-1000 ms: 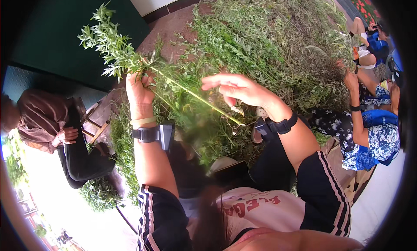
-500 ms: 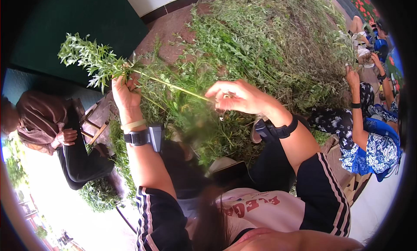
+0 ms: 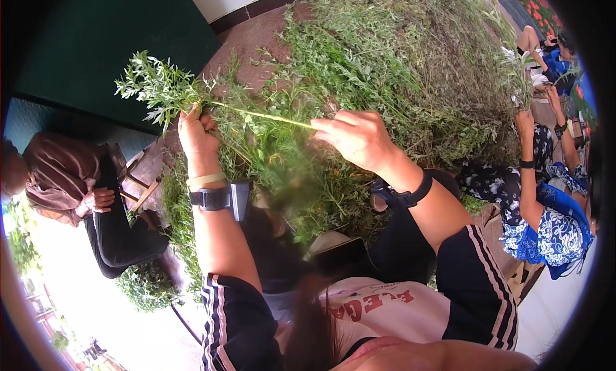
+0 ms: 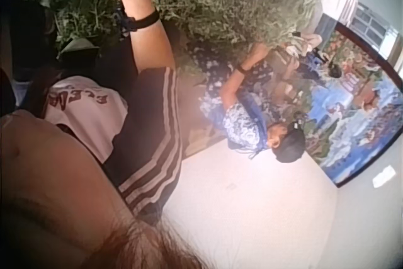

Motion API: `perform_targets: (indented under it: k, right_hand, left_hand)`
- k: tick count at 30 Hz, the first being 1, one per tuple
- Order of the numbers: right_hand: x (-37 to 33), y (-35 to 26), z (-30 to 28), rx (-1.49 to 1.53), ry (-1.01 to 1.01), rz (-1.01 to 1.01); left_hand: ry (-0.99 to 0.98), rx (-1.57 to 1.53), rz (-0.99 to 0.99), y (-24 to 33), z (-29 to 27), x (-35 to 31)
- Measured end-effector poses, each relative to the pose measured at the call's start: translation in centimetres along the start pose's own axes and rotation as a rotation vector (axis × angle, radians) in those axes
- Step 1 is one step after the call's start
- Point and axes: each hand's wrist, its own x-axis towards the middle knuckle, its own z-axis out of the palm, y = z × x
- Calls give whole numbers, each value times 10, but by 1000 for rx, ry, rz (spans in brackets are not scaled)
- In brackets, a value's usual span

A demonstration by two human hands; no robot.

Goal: The person picks through a large pile of green leafy herbs on the floor, pulling out individual stems and removing small yellow flowers or dead leaves by hand.

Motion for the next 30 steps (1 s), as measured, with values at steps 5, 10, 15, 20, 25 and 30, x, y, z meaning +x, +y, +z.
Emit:
perform_targets:
  k: [5, 10, 15, 20, 25, 30]
  right_hand:
    - [5, 5, 7, 98, 199, 165]
    - [5, 9, -12, 110, 141, 494]
    - [-4, 14, -9, 162, -68, 440]
    - [1, 21, -33, 144, 75, 629]
    - [-16, 22, -30, 284, -347, 663]
    - [0, -3, -21, 184, -373, 687]
  left_hand:
    - [9, -257, -129, 0, -17, 13]
    - [28, -265, -71, 13, -18, 9]
    - [38, -200, -8, 18, -14, -2]
    - [100, -196, 161, 36, -48, 11]
    - [136, -120, 220, 33, -34, -5]
    - [103, -153, 181, 25, -25, -6]
